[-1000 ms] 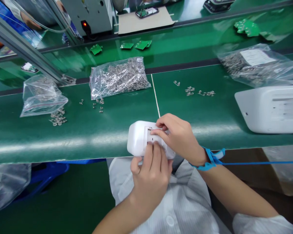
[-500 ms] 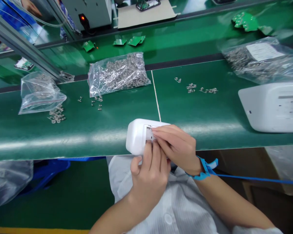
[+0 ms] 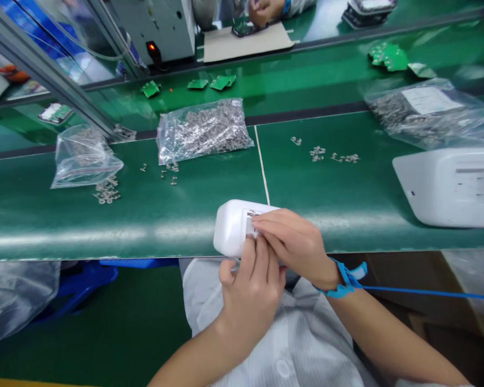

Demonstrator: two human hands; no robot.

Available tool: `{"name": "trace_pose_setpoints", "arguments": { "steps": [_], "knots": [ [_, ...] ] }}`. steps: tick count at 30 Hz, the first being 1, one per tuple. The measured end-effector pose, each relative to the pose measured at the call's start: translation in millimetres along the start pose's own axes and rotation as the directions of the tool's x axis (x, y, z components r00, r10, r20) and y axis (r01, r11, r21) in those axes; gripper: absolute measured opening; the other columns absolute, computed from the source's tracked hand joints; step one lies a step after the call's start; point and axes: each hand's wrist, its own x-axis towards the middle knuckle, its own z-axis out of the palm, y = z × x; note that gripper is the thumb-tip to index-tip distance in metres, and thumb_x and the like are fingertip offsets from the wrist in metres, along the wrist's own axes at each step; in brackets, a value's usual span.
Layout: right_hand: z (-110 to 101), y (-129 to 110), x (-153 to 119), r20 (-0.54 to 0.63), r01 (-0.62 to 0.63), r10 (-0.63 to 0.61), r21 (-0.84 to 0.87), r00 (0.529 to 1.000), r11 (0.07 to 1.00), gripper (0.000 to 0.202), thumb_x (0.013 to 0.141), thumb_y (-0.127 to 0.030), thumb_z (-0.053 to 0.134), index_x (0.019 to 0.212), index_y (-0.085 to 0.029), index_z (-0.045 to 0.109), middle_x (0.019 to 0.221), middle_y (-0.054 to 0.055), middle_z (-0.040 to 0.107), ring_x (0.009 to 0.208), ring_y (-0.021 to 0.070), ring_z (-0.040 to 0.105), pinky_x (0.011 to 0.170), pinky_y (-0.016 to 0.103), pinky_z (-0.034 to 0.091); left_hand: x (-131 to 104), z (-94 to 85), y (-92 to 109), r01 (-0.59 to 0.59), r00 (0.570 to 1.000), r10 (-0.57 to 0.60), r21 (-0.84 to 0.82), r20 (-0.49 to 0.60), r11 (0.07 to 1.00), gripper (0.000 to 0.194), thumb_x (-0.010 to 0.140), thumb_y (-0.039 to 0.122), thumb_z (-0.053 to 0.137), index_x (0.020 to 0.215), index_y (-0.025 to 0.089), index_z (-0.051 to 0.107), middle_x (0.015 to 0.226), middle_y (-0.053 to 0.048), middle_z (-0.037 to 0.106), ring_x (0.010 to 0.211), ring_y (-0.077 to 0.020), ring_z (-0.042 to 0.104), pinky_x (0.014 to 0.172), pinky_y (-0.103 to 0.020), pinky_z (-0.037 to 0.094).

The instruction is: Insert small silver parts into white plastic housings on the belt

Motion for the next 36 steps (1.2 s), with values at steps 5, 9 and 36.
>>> {"name": "trace_pose_setpoints", "arguments": {
  "steps": [5, 9, 36],
  "knots": [
    [8.8, 7.7, 54.5, 0.023, 0.044, -0.045, 0.036, 0.999, 0.998, 0.012, 0.097, -0.015, 0.061, 0.100, -0.022, 0.070, 0.097, 0.005, 0.075, 0.090, 0.0213, 0.069, 0.083, 0.036, 0.055, -9.1, -9.0, -9.9, 0.049, 0.997, -0.052, 0.050, 0.051, 0.998, 0.034, 0.098, 0.035, 0.059, 0.120, 0.013, 0.072, 0.131, -0.006, 0.071, 0.114, -0.0263, 0.063, 0.073, -0.043, 0.030],
    [64.8, 29.4, 127.7, 0.394, 0.169, -0.151, -0.011, 0.907, 0.986, 0.015, 0.098, -0.014, 0.057, 0.105, -0.017, 0.070, 0.105, 0.008, 0.069, 0.095, 0.0214, 0.065, 0.083, 0.034, 0.051, -20.9, -17.2, -33.1, 0.122, 0.993, -0.122, 0.090, -0.001, 0.988, 0.033, 0.097, 0.035, 0.061, 0.119, 0.013, 0.071, 0.129, -0.008, 0.072, 0.113, -0.0263, 0.064, 0.078, -0.044, 0.030],
    [56.7, 7.0, 106.4, 0.569, 0.111, -0.083, -0.014, 0.818, 0.994, 0.016, 0.097, -0.008, 0.055, 0.104, -0.013, 0.069, 0.105, 0.010, 0.069, 0.095, 0.0213, 0.063, 0.082, 0.032, 0.046, -9.4, -2.1, -70.3, 0.257, 0.966, -0.253, 0.120, -0.048, 0.959, 0.032, 0.099, 0.042, 0.058, 0.117, 0.018, 0.070, 0.129, -0.009, 0.073, 0.112, -0.0309, 0.065, 0.079, -0.046, 0.027]
  ]
}}
